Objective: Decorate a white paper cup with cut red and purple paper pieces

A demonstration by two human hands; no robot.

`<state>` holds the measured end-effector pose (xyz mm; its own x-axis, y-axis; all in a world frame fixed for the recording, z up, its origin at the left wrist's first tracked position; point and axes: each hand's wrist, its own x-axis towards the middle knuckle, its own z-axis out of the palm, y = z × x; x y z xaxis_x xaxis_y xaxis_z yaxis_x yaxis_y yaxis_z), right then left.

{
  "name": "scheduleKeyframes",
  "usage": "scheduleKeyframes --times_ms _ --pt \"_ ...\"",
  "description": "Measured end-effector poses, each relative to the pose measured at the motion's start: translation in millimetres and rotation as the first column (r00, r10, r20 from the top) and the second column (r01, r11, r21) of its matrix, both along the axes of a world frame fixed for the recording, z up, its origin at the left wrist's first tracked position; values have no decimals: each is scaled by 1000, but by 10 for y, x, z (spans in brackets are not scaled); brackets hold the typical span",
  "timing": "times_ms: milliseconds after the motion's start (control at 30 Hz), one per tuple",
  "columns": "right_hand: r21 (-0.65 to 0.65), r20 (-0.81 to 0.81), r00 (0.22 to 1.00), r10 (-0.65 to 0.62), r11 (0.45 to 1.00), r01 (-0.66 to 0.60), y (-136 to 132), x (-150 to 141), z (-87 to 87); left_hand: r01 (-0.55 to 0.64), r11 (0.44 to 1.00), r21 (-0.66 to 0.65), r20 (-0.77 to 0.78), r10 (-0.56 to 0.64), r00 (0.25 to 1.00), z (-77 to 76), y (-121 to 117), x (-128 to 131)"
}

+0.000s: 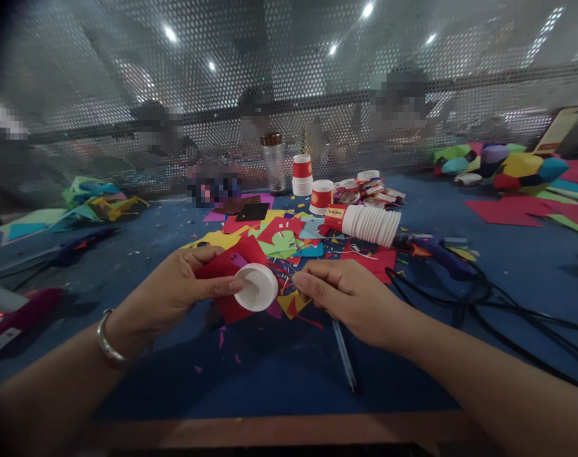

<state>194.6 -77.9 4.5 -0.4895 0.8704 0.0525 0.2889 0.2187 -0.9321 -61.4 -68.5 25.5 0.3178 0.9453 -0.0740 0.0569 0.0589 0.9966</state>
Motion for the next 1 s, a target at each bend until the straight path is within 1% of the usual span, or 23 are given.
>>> scheduleKeyframes --times_ms 67,133,367,567,733,867,1000 --pt "16 12 1000 2 1000 -2 1 2 -3 9 999 -47 25 -8 1000 -3 0 -7" --pt "17 22 1000 -6 1000 6 4 2 -11 -1 998 -62 26 3 1000 -9 2 -14" --pt "-27 10 1000 -24 999 24 -1 -9 -30 -16 998 -53 42 18 999 -31 26 -22" --pt "-57 -8 999 -32 998 31 6 -12 -18 -53 997 -49 63 56 996 -37 34 -21" --pt "-69 -7 1000 -30 997 30 20 -3 -46 -35 998 -46 66 38 997 -38 24 -5" --pt "-69 -15 1000 -17 997 15 26 0 -66 -18 1000 -4 2 18 1000 -38 12 0" --pt "-31 22 1000 -8 999 9 25 -7 -62 -28 996 90 -142 41 989 -22 -5 10"
